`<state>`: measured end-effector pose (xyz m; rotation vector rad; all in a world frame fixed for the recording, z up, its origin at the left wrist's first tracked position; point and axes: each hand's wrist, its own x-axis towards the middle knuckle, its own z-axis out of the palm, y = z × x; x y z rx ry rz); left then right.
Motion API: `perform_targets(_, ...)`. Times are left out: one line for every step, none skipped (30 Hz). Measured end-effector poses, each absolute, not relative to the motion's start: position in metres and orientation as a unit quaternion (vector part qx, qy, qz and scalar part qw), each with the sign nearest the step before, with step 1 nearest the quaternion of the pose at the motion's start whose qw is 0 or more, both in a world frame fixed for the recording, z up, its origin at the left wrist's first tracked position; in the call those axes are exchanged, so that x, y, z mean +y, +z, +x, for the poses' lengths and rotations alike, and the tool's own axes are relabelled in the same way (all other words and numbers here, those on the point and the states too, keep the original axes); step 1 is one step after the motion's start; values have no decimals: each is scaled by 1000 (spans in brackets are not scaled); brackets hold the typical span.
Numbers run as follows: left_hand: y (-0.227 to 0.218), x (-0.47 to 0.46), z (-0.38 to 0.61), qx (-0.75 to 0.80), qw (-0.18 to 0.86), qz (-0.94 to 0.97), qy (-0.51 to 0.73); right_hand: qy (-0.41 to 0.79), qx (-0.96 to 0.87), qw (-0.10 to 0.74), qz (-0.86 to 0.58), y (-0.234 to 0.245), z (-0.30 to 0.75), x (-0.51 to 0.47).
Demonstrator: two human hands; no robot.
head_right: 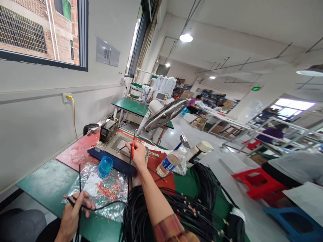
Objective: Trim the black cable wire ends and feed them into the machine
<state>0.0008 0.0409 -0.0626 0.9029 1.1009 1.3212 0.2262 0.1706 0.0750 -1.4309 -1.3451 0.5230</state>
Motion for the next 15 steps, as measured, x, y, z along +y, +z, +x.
perform_targets(-61,41,1,466,564,384,563,254,-551,544,-580,73,222,163)
perform_targets(-61,42,1,465,564,385,563,282,-540,554,-568,70,218,156)
perform_targets(-60,42,1,465,562,388,563,300,-531,560,-560,68,213,149)
perform_targets(-60,42,1,464,561,390,563,309,-527,563,-556,64,208,143)
perform_targets(-60,42,2,464,559,393,564,313,-528,563,-553,60,204,137)
perform_targets(-60,42,2,464,558,395,564,312,-534,560,-551,56,200,132)
perform_targets(-61,41,2,464,557,396,564,308,-541,556,-550,52,195,128)
perform_targets(-62,41,2,463,556,396,565,304,-549,550,-552,48,191,124)
perform_targets(-63,41,2,463,555,395,567,298,-556,543,-554,43,188,121)
perform_targets(-64,40,2,462,555,394,569,292,-563,537,-556,39,184,118)
perform_targets(-64,40,2,461,555,393,571,284,-567,533,-561,35,181,116)
perform_targets(-65,40,2,460,555,391,572,276,-569,528,-567,31,177,114)
perform_targets(-64,41,2,459,557,391,572,265,-570,524,-575,28,174,113)
perform_targets(-64,41,2,459,558,392,570,252,-572,518,-584,25,172,112)
perform_targets(-63,41,2,459,559,393,567,237,-577,509,-593,22,169,111)
